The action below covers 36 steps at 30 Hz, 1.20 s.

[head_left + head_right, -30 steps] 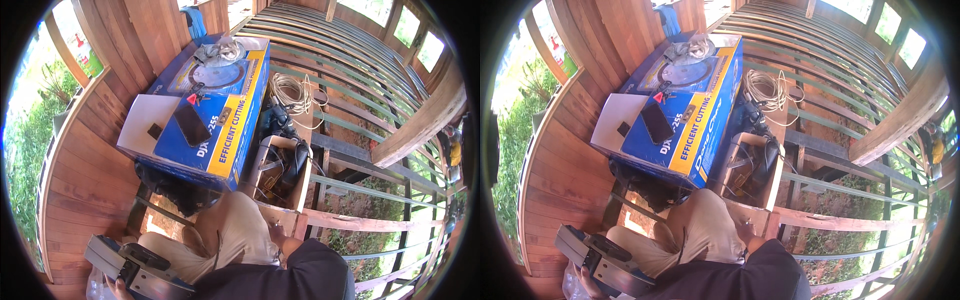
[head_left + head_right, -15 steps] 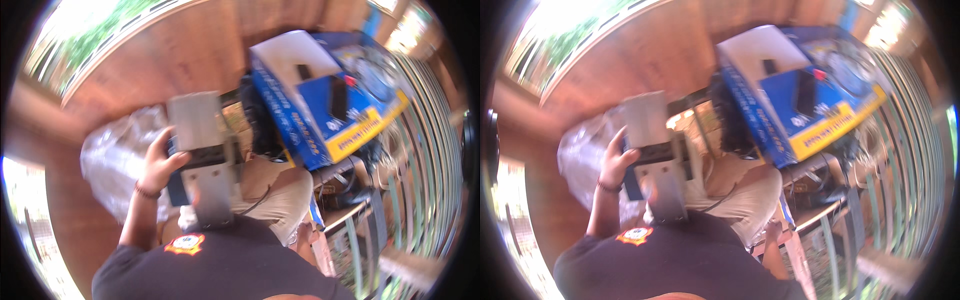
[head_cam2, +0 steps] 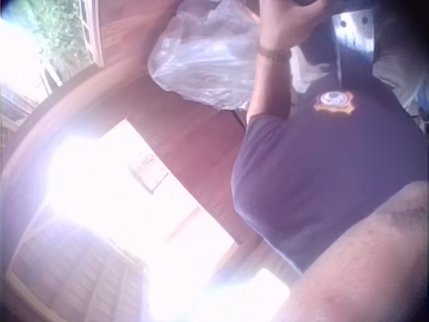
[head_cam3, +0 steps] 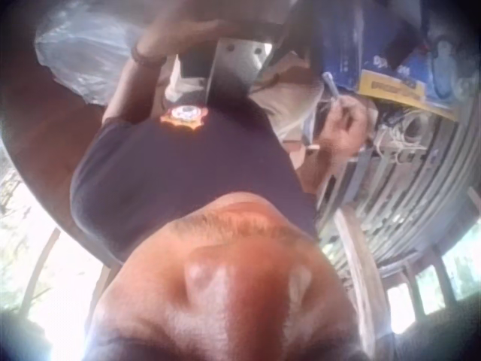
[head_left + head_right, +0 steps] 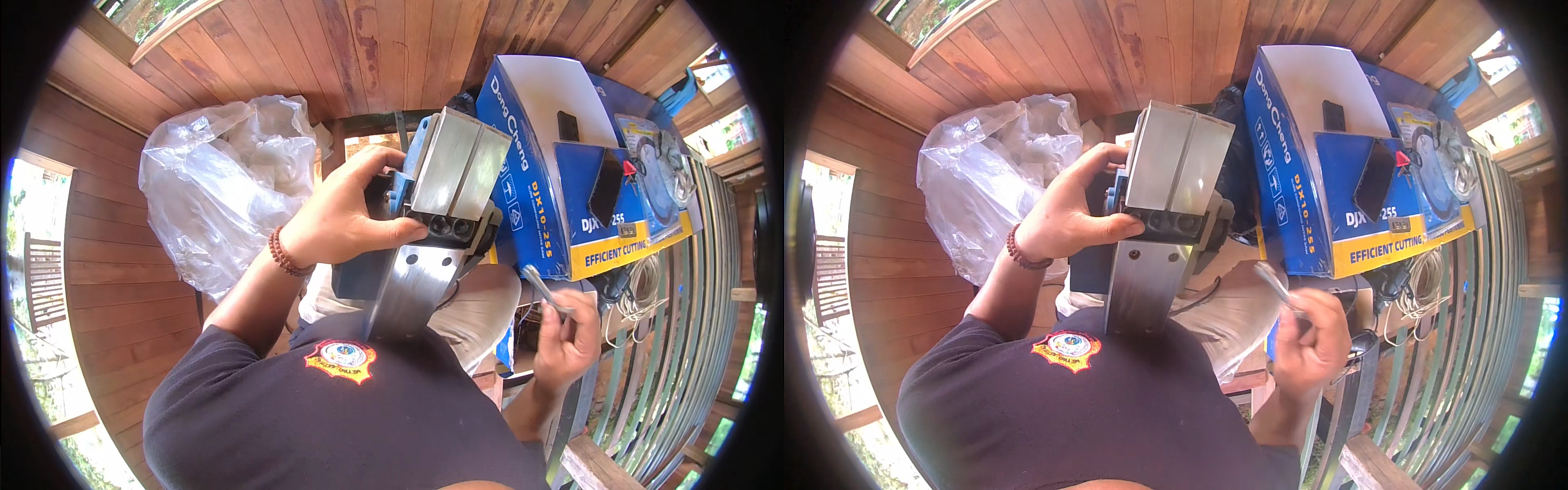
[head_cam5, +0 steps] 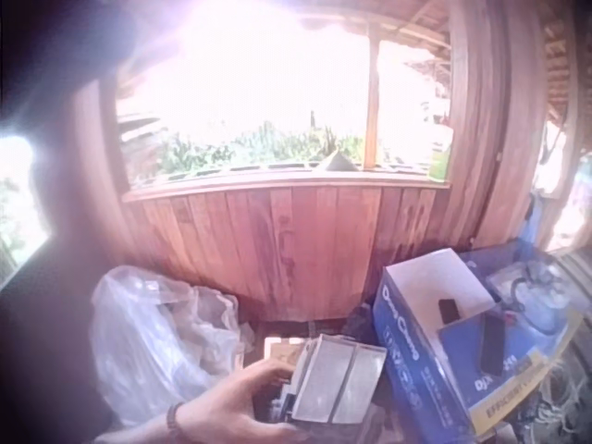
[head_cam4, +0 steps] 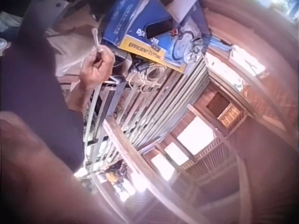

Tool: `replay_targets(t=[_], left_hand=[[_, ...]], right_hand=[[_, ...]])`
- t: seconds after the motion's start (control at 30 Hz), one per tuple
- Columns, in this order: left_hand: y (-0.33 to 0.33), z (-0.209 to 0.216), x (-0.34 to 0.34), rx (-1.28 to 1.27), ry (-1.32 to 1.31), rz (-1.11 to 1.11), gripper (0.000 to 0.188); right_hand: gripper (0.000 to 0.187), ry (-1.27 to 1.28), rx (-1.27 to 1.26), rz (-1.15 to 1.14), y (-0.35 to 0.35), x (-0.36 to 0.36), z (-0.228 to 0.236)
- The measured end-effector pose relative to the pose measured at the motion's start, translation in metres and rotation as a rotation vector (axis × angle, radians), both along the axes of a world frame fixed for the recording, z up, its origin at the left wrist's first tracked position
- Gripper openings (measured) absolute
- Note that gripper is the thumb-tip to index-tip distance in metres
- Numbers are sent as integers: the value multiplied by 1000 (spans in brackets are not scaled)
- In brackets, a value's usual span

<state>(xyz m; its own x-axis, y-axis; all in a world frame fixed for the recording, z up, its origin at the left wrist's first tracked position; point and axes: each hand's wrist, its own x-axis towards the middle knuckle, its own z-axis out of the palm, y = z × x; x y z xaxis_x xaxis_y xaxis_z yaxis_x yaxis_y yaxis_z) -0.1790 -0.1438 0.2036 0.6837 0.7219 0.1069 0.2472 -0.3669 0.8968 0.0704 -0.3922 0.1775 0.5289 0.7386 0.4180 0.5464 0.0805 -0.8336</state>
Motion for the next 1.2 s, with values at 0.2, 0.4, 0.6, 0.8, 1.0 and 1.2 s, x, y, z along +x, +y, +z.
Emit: replay_targets(t=[0.2, 0.4, 0.6, 0.8, 1.0, 1.2], left_hand=[[-8, 6, -4, 81, 35, 18, 77], [-14, 3, -2, 154, 19, 26, 76], [-19, 5, 2, 189, 43, 29, 75], [-21, 7, 2, 202, 64, 37, 75], [-21, 5, -2, 167, 32, 41, 74], [-19, 6, -3, 133, 9, 48, 76]], right_hand=[[31, -538, 123, 374, 62, -25, 57], [32, -694, 140, 442, 74, -34, 62], [33, -824, 101, 473, 74, -33, 69], [37, -461, -4, 477, 73, -39, 64], [33, -340, 133, 442, 78, -50, 42], [36, -602, 45, 467, 72, -44, 60]])
